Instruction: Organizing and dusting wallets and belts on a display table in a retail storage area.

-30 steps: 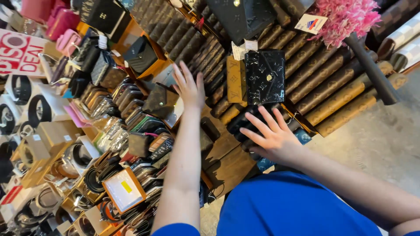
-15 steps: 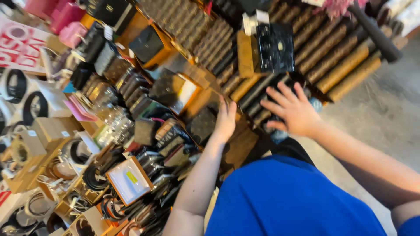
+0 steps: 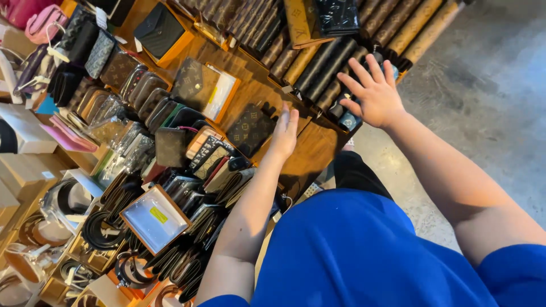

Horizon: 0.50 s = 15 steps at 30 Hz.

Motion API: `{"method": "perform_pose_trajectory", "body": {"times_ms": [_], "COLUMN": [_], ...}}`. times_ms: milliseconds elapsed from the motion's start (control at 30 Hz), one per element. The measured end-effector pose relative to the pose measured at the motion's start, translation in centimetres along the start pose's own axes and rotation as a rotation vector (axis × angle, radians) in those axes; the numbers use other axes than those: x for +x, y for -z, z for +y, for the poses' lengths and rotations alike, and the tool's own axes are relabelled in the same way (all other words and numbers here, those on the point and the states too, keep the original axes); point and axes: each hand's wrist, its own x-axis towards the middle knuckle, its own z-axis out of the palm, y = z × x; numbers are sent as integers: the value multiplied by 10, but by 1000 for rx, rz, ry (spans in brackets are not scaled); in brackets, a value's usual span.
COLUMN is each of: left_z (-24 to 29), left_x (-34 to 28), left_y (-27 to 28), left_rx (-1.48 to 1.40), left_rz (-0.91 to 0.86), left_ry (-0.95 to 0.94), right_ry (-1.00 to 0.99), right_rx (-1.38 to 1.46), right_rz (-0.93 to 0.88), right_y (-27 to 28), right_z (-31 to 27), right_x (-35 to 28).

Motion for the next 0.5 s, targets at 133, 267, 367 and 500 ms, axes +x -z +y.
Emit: {"method": "perform_pose_trajectory", "body": {"times_ms": [133,267,367,500], "left_z": [20,10,52,95], "left_x": [6,22,15,30], "left_y": [-15,-42,-60,-89], "left_rx": [106,117,324,678], "left_rz": [-150,-82,159,291], "left_ry": [153,64,13,-206], "right_ry": [-48,-63,-77,-56], "right_rx": [-81,-82,-59,228], "right_rz": [23,32,11,-2], "right_y": [-25,-27,-22,8], "right_z": [10,13,25,53], "right_x": [-6,-8,-8,8]}}
